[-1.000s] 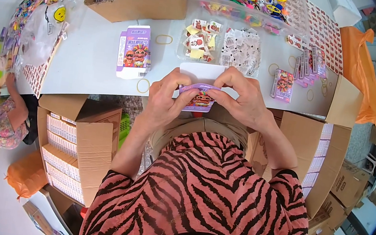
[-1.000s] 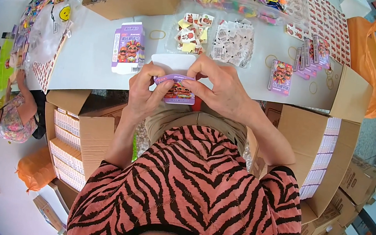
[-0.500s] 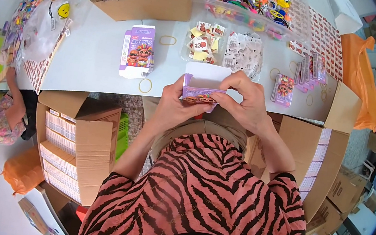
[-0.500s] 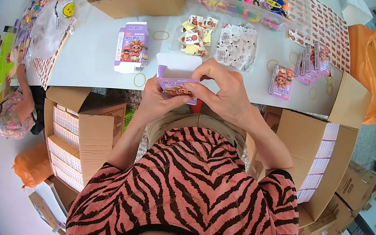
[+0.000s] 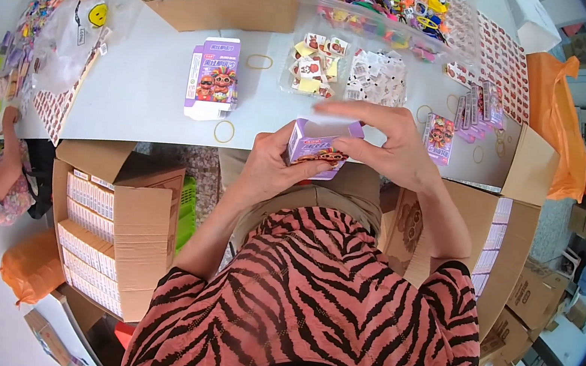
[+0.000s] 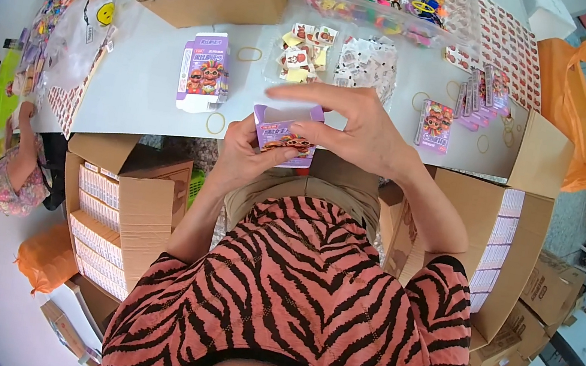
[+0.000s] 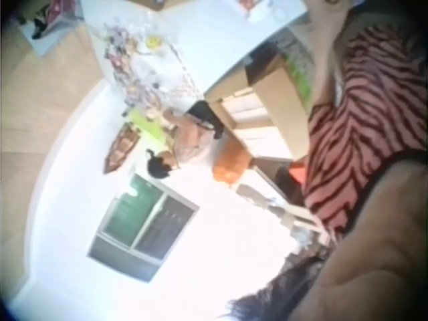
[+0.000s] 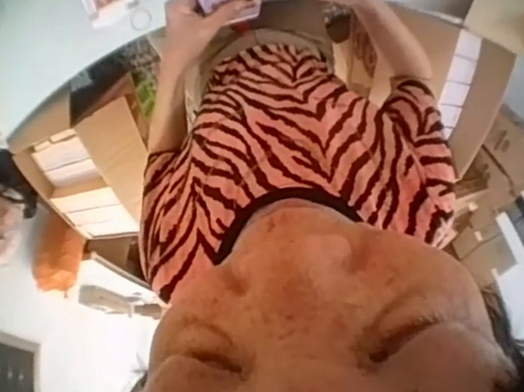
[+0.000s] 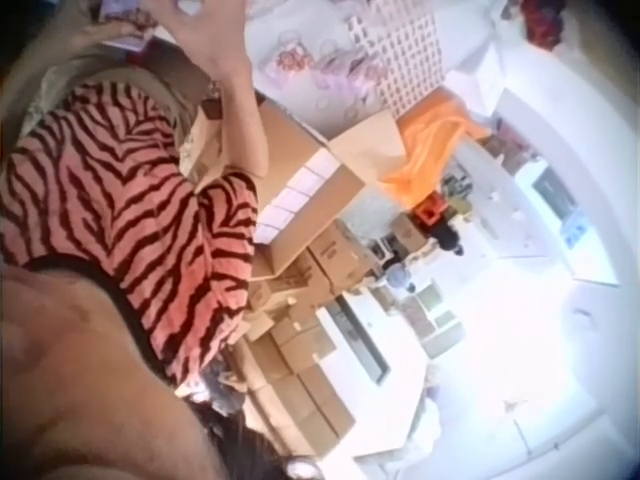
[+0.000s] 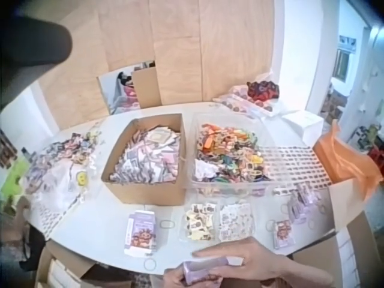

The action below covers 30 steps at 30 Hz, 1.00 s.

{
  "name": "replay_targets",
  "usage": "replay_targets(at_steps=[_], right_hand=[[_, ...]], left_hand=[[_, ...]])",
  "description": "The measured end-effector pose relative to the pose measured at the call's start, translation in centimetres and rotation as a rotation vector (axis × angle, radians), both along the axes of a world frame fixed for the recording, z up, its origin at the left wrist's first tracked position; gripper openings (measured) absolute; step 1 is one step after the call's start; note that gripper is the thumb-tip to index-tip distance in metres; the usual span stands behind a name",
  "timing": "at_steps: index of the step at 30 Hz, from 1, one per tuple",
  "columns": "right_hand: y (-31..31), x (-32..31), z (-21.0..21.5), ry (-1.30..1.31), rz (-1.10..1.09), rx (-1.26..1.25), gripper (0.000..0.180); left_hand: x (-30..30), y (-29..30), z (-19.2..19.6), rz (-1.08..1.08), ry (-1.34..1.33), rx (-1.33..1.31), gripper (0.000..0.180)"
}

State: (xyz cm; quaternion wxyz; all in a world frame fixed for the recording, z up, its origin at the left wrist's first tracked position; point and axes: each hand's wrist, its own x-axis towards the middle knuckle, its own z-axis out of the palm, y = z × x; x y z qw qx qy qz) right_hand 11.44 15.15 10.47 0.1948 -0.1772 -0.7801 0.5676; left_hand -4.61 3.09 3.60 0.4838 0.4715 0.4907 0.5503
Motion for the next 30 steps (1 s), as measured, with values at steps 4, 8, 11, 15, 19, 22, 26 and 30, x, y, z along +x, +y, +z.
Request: replay_targets(at_steps=[4, 8, 11, 15, 19, 22, 26, 30], right_hand=[[-0.7, -0.1, -0.9, 0.107, 0.021, 0.372, 0.033], [-0.7, 0.3, -0.5, 0.152, 0.014, 0.472, 0.028], [-0.2, 0.6, -0.1, 0.106, 0.024, 0.335, 0.024], [-0.3, 0.6, 1.3, -0.059, 0.011, 0.141, 0.021], [-0.4, 0.3, 1.8, -0.096, -0.003, 0.149, 0.021], [-0.7, 0.1, 2.1, -0.096, -0.032, 0.176, 0.019], [-0.7, 0.1, 2.2, -0.178, -0.066, 0.096, 0.012], [-0.5, 0.1, 1.8, -0.132, -0.059, 0.174, 0.009]], left_hand=[[-0.1, -0.2, -0.1, -0.019, -0.058, -0.036, 0.041], [-0.4, -0.4, 0.1, -0.095, 0.045, -0.043, 0.041], [-0.2, -0.4, 0.2, -0.120, 0.072, -0.056, 0.041], [-0.1, -0.5, 0.5, -0.083, 0.102, -0.059, 0.041], [0.0, -0.7, 0.5, -0.080, 0.069, -0.073, 0.044], [-0.1, -0.8, 0.2, -0.095, 0.093, -0.058, 0.046], [-0.1, -0.9, 1.0, -0.136, 0.099, -0.093, 0.047], [0.1, -1.1, 1.0, -0.134, 0.079, -0.072, 0.044]])
